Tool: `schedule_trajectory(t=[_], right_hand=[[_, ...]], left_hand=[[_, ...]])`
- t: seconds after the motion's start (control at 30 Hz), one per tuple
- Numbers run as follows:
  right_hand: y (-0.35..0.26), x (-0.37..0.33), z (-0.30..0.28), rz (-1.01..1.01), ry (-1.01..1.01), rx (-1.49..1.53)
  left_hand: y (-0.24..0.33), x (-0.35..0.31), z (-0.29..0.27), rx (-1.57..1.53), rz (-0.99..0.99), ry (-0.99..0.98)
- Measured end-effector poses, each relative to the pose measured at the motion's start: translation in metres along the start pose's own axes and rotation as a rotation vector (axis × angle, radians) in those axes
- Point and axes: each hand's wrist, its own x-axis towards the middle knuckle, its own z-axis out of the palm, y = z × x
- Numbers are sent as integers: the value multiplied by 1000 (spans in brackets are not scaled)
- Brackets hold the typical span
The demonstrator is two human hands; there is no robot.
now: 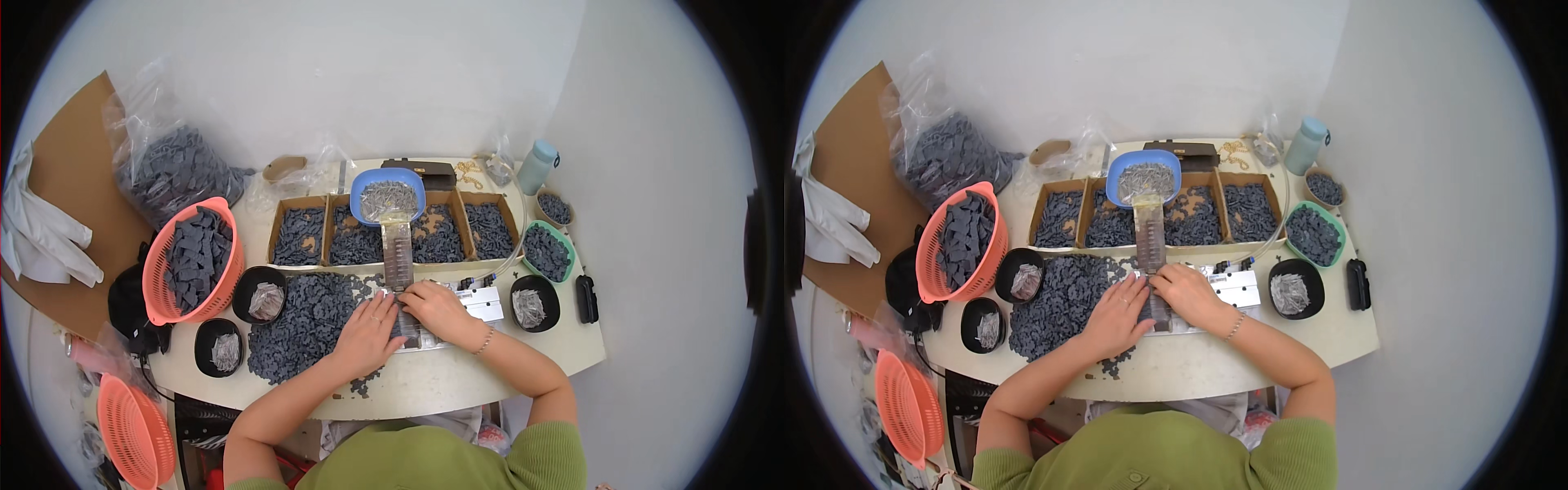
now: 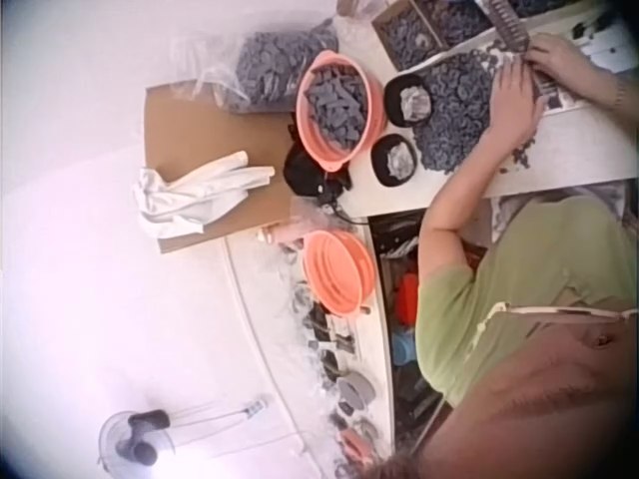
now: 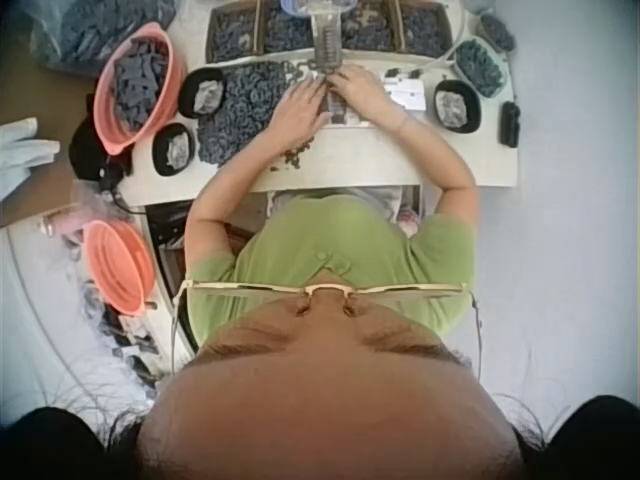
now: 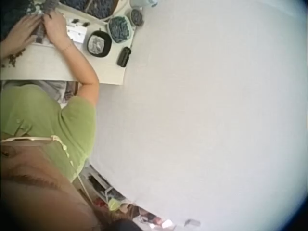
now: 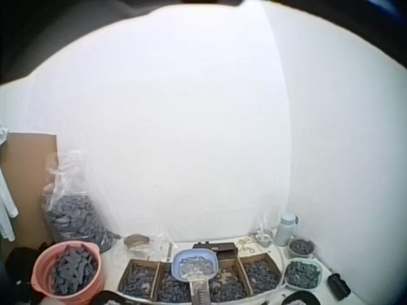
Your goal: The person sorts small grey plastic components by hand, placing them into a specialized sorting tray.
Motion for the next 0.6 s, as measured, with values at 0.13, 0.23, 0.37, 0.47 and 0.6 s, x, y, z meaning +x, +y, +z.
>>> schedule_trajectory(t=[0.13,0.23,0.37,0.47,0.6], right_hand=[[-3,-7,-13,70,33,15],[-8,-13,-16,63,-16,-121],[-13,-12,-15,2,-37,-283],[-14,-10,-20,3,-50,-318],[-17,-12,-18,-4,-51,-346]], left_hand=[[-11,5,-3,-198,-91,32],[-8,10,-4,-158,-105,24],[-3,8,6,-78,-65,0],[4,4,7,-79,-67,-13],[16,0,2,-133,-105,-42]])
